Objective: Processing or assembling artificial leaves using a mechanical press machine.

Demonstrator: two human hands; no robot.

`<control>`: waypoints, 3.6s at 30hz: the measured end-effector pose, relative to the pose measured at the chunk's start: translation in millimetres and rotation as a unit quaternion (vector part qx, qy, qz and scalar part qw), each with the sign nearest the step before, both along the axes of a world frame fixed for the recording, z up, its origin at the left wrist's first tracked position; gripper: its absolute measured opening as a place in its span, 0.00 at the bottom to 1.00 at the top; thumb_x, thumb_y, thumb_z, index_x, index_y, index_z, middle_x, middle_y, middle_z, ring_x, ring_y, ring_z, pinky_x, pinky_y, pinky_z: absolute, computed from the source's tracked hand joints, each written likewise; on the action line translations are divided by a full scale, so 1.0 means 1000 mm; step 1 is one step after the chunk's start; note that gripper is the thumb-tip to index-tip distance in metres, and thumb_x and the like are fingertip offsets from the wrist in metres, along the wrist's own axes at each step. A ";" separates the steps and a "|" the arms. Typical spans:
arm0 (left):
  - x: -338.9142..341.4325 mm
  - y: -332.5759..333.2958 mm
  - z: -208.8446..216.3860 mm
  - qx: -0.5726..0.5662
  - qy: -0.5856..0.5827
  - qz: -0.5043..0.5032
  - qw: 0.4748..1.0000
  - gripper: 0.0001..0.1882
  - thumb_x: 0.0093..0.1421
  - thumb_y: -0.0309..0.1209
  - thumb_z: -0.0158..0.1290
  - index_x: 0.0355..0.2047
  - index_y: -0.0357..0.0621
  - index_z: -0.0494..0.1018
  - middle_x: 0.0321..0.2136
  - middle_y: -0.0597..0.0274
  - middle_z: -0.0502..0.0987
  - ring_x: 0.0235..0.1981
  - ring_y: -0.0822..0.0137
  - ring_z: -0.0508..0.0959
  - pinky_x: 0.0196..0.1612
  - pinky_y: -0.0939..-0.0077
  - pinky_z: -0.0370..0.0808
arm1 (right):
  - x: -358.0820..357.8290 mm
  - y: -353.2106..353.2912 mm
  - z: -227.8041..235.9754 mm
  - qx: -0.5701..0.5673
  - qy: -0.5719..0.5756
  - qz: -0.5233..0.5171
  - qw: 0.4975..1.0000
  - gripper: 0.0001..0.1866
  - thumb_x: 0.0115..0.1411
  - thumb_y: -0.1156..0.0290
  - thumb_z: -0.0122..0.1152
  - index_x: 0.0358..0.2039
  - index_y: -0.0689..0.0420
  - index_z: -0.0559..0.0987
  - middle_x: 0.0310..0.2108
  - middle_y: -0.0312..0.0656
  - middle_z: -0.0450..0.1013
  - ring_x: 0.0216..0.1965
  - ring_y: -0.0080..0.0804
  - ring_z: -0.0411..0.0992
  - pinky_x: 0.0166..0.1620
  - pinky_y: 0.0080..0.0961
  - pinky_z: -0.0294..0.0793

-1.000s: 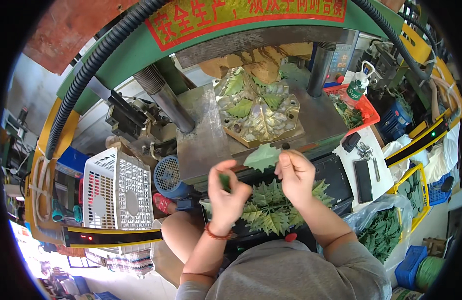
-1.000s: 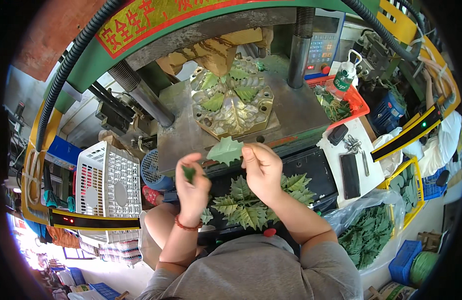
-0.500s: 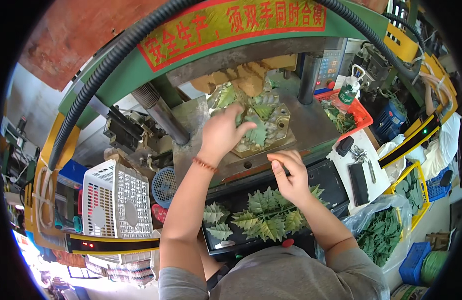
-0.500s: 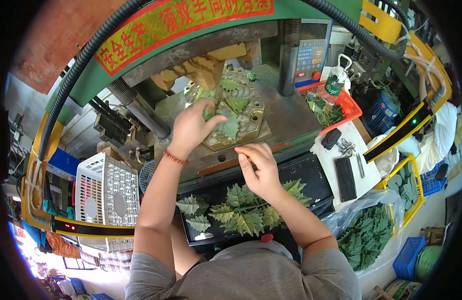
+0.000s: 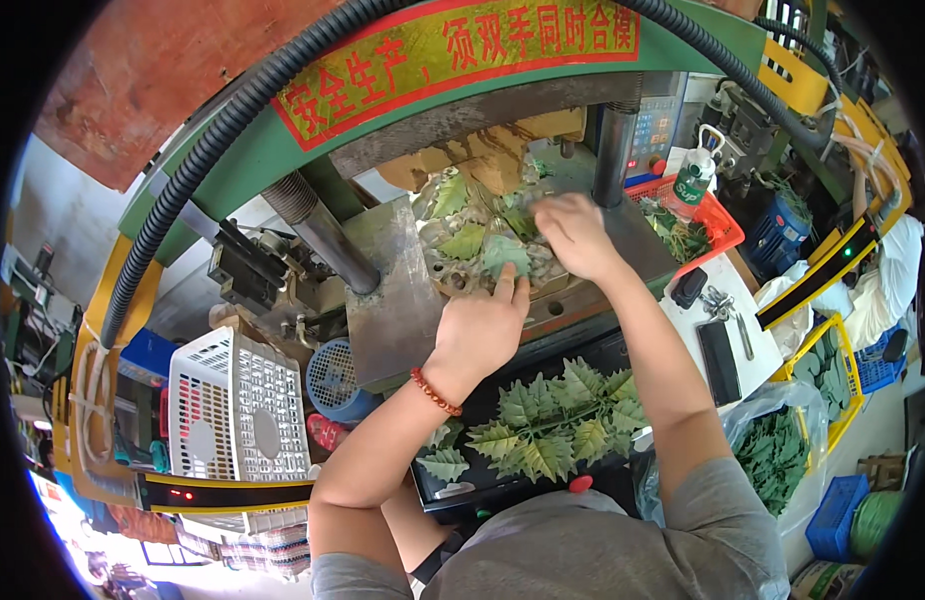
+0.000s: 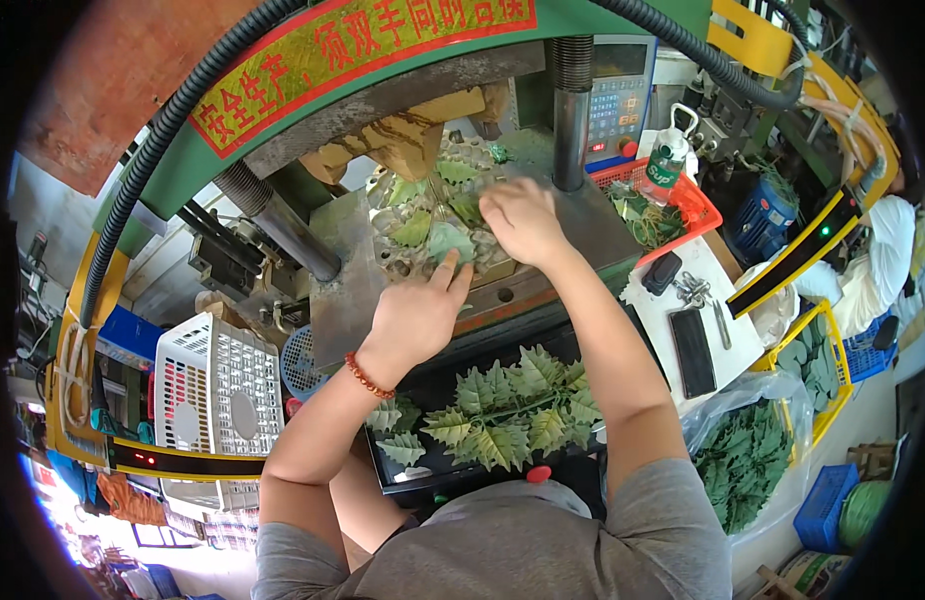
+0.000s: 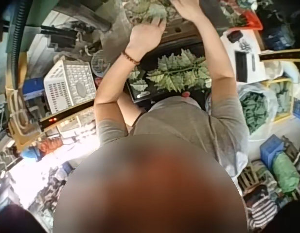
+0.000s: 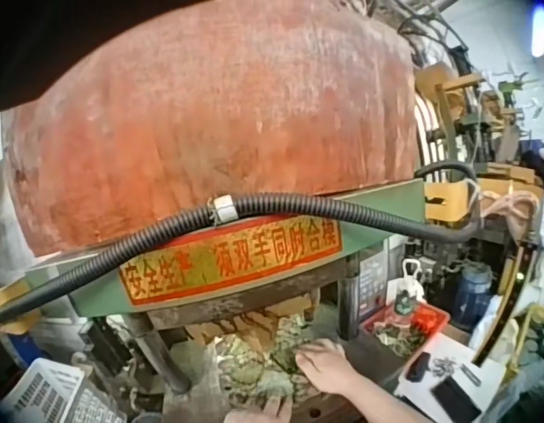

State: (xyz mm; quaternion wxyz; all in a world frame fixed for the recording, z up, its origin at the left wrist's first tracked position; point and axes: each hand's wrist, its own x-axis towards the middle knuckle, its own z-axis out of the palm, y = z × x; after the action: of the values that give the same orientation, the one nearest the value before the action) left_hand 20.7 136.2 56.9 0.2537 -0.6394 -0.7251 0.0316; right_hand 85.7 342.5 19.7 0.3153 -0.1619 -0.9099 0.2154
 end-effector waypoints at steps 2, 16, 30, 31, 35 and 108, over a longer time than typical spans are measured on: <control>-0.002 0.000 0.002 -0.025 -0.006 0.010 1.000 0.20 0.52 0.28 0.48 0.48 0.45 0.71 0.52 0.62 0.71 0.20 0.67 0.75 0.22 0.76 0.72 | -0.002 0.007 -0.002 -0.002 -0.053 0.013 0.999 0.16 0.60 0.63 0.45 0.42 0.56 0.78 0.46 0.36 0.73 0.50 0.41 0.64 0.51 0.34 0.59; -0.006 -0.005 0.012 0.222 -0.406 -0.122 0.878 0.16 0.58 0.27 0.49 0.48 0.43 0.72 0.42 0.57 0.78 0.22 0.70 0.74 0.24 0.80 0.70 | -0.001 0.002 -0.008 0.042 -0.008 -0.004 0.999 0.18 0.62 0.61 0.43 0.42 0.56 0.77 0.46 0.36 0.73 0.50 0.41 0.63 0.51 0.35 0.59; -0.027 0.031 0.067 0.258 -0.783 -0.143 0.547 0.11 0.55 0.33 0.61 0.29 0.39 0.74 0.26 0.66 0.76 0.24 0.78 0.71 0.28 0.88 0.67 | 0.032 -0.057 0.016 0.241 0.070 0.168 0.953 0.13 0.53 0.67 0.55 0.40 0.53 0.78 0.43 0.35 0.74 0.49 0.36 0.66 0.53 0.37 0.59; -0.028 0.031 0.066 0.260 -0.780 -0.138 0.552 0.11 0.54 0.34 0.61 0.28 0.39 0.74 0.23 0.68 0.75 0.24 0.79 0.70 0.27 0.89 0.67 | 0.032 -0.056 0.013 0.238 0.064 0.192 0.950 0.13 0.53 0.67 0.55 0.39 0.53 0.79 0.43 0.34 0.75 0.49 0.35 0.67 0.53 0.37 0.59; -0.039 0.035 0.064 0.251 -0.761 -0.066 0.594 0.10 0.54 0.33 0.60 0.27 0.39 0.74 0.19 0.66 0.75 0.20 0.76 0.70 0.25 0.85 0.67 | 0.016 -0.033 0.025 0.080 0.167 0.158 0.970 0.11 0.53 0.70 0.55 0.37 0.57 0.79 0.41 0.39 0.75 0.45 0.33 0.69 0.48 0.32 0.65; 0.116 -0.258 -0.142 -0.196 -0.454 0.326 0.806 0.23 0.58 0.49 0.49 0.23 0.40 0.77 0.23 0.53 0.79 0.24 0.51 0.76 0.27 0.66 0.72 | 0.060 -0.079 -0.001 0.252 -0.038 0.084 0.963 0.23 0.59 0.54 0.53 0.49 0.55 0.74 0.53 0.34 0.69 0.58 0.34 0.61 0.60 0.41 0.53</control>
State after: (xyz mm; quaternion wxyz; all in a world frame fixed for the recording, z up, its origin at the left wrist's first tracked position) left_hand 137.0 -122.2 -85.1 -0.2600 -0.3428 -0.9018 -0.0396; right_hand 146.1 263.1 18.5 0.2920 -0.0085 -0.9564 -0.0020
